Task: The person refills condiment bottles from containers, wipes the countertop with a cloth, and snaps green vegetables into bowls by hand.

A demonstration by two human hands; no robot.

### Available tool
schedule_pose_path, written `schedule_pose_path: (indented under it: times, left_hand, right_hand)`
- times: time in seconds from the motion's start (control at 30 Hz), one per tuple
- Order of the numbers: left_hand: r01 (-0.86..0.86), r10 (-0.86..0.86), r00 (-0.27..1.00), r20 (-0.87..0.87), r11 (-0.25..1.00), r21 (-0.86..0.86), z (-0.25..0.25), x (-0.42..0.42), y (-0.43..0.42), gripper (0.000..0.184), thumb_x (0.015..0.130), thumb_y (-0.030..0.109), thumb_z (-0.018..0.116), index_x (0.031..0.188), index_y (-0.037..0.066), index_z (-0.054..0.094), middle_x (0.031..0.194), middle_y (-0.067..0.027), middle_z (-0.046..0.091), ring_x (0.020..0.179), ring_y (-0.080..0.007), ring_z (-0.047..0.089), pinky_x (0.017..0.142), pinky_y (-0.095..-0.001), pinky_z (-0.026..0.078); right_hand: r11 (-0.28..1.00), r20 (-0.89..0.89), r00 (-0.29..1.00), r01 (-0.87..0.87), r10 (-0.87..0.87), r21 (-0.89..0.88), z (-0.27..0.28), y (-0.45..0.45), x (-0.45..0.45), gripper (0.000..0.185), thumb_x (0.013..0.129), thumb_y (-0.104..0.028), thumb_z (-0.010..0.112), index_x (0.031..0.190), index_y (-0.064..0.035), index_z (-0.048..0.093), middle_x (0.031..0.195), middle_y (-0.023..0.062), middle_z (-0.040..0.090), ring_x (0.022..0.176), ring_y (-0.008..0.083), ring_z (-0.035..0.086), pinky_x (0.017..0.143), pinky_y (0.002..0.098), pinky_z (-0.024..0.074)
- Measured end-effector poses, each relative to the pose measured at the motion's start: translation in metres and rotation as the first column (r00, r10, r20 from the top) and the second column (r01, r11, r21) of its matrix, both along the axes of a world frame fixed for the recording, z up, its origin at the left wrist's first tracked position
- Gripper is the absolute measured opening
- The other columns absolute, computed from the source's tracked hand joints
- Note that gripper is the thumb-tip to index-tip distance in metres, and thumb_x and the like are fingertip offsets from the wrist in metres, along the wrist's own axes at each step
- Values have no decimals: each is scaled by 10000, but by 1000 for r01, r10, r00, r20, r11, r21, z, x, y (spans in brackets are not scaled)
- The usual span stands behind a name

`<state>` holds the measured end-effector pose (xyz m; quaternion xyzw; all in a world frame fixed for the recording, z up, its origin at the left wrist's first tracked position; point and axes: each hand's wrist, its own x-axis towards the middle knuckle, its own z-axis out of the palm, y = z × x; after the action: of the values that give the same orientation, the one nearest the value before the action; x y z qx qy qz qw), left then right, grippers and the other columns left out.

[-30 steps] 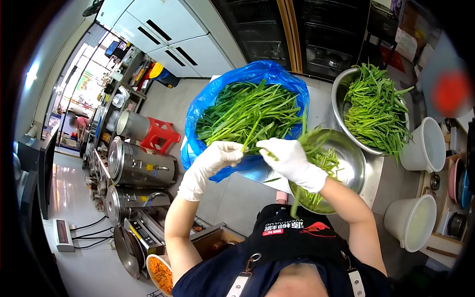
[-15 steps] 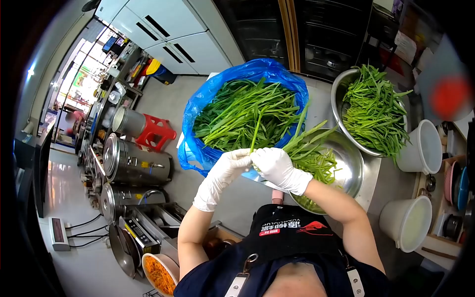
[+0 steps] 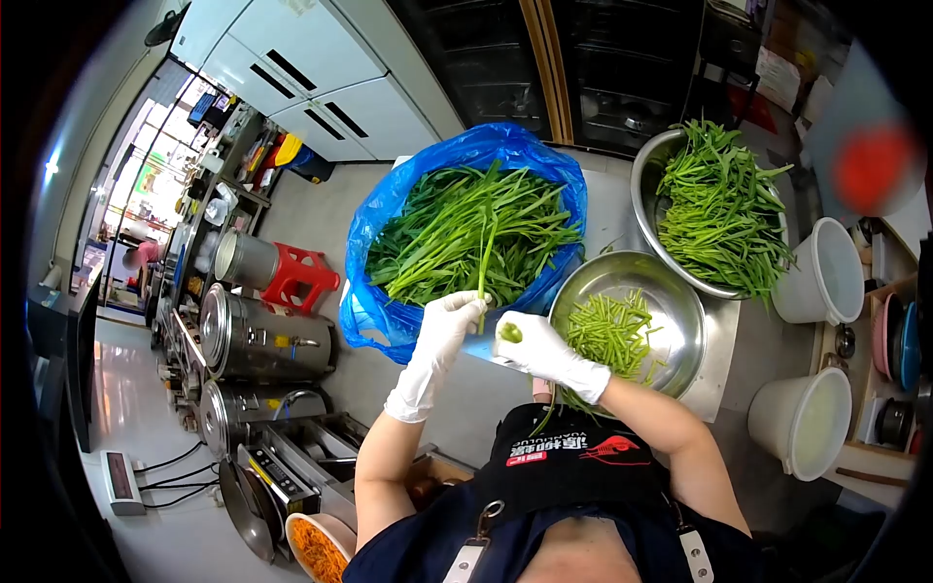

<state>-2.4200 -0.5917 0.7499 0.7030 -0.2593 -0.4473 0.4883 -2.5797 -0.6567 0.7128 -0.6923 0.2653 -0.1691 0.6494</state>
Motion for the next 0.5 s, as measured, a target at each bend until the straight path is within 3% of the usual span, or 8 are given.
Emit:
schedule_pose_path:
  times: [0.07,0.13,0.17,0.33,0.47,0.5]
  left_hand:
    - [53,-52,996,67,999,-13,13,4,10,200,828,140,666,964,5,724,735,4,634,618,-61,484,575,-204,384]
    - [63,-62,994,93,998,-9,33,8,22,202,836,148,668,960,-2,723,719,0,624,621,-64,486,576,-213,382]
    - [60,-58,994,98,998,-15,43,10,30,199,846,149,665,951,-11,720,705,-2,610,624,-67,490,582,-218,381]
    - [20,-16,987,162,1000,-24,65,22,62,144,850,96,662,919,-16,719,703,6,608,625,-61,498,589,-221,387]
    - [8,1,991,133,998,-62,70,24,77,116,825,46,668,911,-12,721,744,6,629,663,-56,509,611,-214,401]
    - [20,-9,989,145,997,-74,71,22,78,117,823,44,667,910,-12,721,746,6,628,665,-56,508,611,-212,400]
  right_hand:
    - [977,143,989,1,-32,215,4,-14,-14,105,792,-85,633,861,-24,584,728,57,605,663,139,582,636,283,481]
    - [978,210,972,60,-102,199,13,-36,-29,74,821,-47,608,893,-40,598,765,-3,594,693,70,547,634,227,460]
    - [989,173,974,134,-143,65,23,-47,-37,76,836,-41,600,912,-42,600,765,-3,594,689,66,539,634,228,457]
    - [948,158,948,295,-275,-118,37,-84,-57,116,872,-114,636,936,-18,620,761,-7,595,692,53,508,642,228,439]
    - [865,208,935,345,-286,-365,58,-87,-51,134,849,-124,663,948,-41,624,800,77,656,712,141,630,652,281,490]
    - [837,206,937,346,-283,-424,66,-84,-49,122,835,-124,673,932,-65,628,832,102,669,739,219,669,653,313,513]
